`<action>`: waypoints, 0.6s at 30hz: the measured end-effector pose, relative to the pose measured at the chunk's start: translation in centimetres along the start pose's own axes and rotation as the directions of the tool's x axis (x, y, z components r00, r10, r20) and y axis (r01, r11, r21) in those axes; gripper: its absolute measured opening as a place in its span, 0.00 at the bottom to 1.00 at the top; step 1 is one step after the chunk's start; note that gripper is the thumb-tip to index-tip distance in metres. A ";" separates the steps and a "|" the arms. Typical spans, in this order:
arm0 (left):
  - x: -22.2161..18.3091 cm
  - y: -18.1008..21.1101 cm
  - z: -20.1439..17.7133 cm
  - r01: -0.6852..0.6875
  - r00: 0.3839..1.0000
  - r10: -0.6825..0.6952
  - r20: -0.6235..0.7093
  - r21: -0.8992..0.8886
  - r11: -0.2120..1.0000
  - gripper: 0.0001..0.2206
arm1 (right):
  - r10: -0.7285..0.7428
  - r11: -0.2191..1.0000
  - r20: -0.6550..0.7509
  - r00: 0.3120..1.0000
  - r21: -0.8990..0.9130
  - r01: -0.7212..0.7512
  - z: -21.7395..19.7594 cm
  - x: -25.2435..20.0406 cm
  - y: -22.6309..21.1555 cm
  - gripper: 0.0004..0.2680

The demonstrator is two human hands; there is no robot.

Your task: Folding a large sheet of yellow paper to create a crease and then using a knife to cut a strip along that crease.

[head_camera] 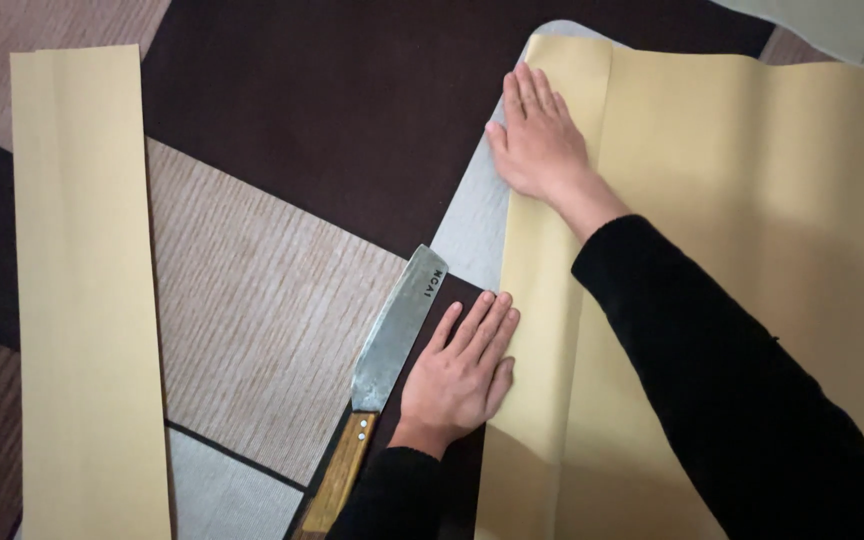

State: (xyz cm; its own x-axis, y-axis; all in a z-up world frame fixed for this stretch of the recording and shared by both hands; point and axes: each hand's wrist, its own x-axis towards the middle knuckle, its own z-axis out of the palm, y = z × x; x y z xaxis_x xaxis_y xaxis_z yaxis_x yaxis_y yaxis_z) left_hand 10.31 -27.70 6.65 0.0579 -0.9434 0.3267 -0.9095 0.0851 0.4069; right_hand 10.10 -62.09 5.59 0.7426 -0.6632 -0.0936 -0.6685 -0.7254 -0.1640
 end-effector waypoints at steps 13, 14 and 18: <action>0.0 -0.1 0.1 0.022 0.999 -0.022 0.030 -0.001 1.000 0.28 | 0.041 0.996 -0.034 0.999 -0.074 -0.044 -1.4 3.6 1.2 0.27; 0.1 -0.2 0.1 0.018 1.000 -0.018 0.026 -0.010 1.000 0.28 | 0.045 0.995 -0.041 0.998 -0.085 -0.048 -1.5 3.9 1.4 0.27; 0.0 -0.2 -0.1 0.008 1.000 -0.008 -0.001 -0.017 1.000 0.27 | 0.051 0.993 -0.025 0.998 -0.103 -0.053 -1.8 4.3 1.8 0.28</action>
State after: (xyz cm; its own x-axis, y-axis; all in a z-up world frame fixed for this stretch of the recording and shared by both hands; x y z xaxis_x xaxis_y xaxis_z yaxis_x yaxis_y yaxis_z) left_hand 10.54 -27.64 6.67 0.0651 -0.9438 0.3241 -0.9019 0.0834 0.4238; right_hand 12.02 -66.58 6.66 0.7061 -0.7038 -0.0777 -0.7079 -0.7040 -0.0568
